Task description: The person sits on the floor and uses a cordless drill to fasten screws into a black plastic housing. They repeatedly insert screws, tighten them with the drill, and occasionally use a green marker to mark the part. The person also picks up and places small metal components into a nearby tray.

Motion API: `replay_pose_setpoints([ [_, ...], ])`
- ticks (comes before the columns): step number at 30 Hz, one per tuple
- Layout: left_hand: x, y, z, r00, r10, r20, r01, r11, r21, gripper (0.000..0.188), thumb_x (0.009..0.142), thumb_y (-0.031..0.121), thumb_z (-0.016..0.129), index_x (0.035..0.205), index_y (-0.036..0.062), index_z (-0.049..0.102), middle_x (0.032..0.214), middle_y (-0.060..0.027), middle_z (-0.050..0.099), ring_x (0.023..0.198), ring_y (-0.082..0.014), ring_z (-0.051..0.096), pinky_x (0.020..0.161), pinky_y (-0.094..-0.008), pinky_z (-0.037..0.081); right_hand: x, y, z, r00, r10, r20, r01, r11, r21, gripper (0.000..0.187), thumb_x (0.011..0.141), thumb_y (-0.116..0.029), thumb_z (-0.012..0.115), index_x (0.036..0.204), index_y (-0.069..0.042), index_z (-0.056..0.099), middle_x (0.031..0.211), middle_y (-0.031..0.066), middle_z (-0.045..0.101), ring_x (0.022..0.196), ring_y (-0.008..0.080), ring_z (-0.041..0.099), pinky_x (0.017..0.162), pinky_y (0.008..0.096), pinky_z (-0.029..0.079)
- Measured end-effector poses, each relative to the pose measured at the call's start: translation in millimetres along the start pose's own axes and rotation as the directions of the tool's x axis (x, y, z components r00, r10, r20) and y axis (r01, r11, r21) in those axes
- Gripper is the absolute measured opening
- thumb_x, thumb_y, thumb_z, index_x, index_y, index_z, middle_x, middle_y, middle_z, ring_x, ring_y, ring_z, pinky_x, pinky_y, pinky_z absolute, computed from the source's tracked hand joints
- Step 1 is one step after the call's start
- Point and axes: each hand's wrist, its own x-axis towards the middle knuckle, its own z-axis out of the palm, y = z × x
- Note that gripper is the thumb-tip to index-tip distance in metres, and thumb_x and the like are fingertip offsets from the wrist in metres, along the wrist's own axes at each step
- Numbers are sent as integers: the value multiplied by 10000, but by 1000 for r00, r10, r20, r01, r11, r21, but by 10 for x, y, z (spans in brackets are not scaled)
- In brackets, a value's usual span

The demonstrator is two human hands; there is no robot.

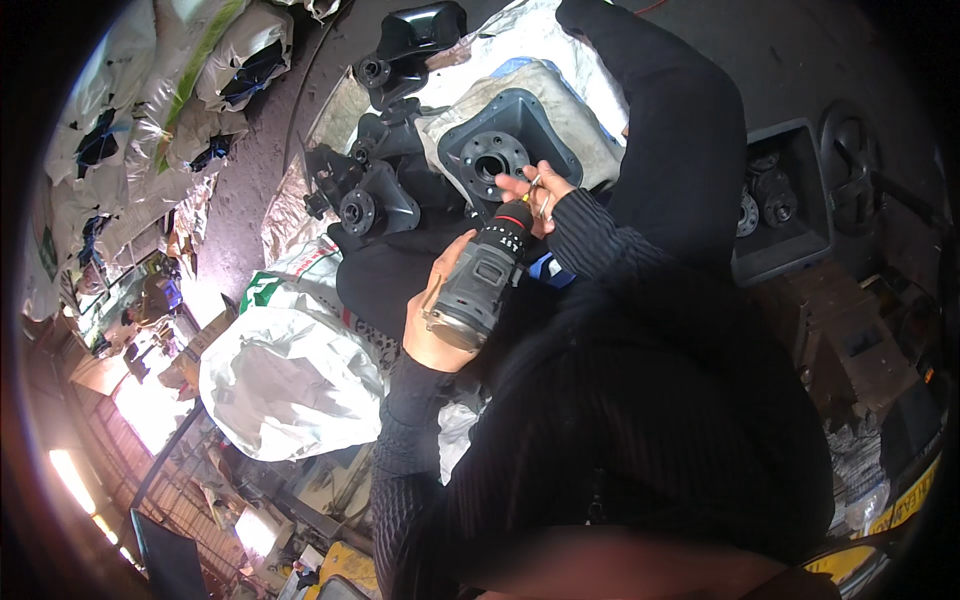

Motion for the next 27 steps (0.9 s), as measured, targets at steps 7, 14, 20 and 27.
replay_pose_setpoints([
  [7, 108, -190, -145, 999, 9, 33, -10, 999, 47, 456, 731, 86, 693, 1169, 56, 572, 1212, -143, 568, 1066, -306, 593, 902, -373, 480, 9, 1, -211, 883, -305, -356, -32, 719, -694, 291, 890, -237, 652, 1109, -69, 558, 628, -53, 491, 459, 17, 373, 382, 200, 284],
  [14, 333, -217, -143, 996, -47, 77, 45, 998, 39, 497, 718, 80, 711, 1180, -3, 547, 1048, -145, 643, 968, -282, 632, 831, -357, 494, 243, 41, -262, 929, -298, -220, -1, 590, -807, 373, 830, -260, 716, 1064, 7, 604, 767, 53, 641, 679, 89, 569, 606, 237, 440],
  [20, 475, -116, -226, 990, 0, 138, -7, 999, 47, 443, 727, 61, 671, 1153, -6, 568, 1075, -161, 631, 984, -285, 626, 844, -361, 487, 353, 88, -349, 952, -211, -221, -59, 584, -810, 143, 885, -164, 671, 905, -29, 626, 729, -63, 588, 599, -17, 451, 515, 161, 343],
  [27, 591, 14, -197, 984, -9, 177, -2, 998, 64, 456, 706, 69, 654, 1154, 46, 568, 1214, -140, 565, 988, -313, 628, 830, -356, 515, 199, -31, -80, 953, -176, -248, -107, 568, -816, 191, 891, -214, 666, 916, -27, 634, 699, -73, 591, 577, -14, 421, 507, 168, 323],
])
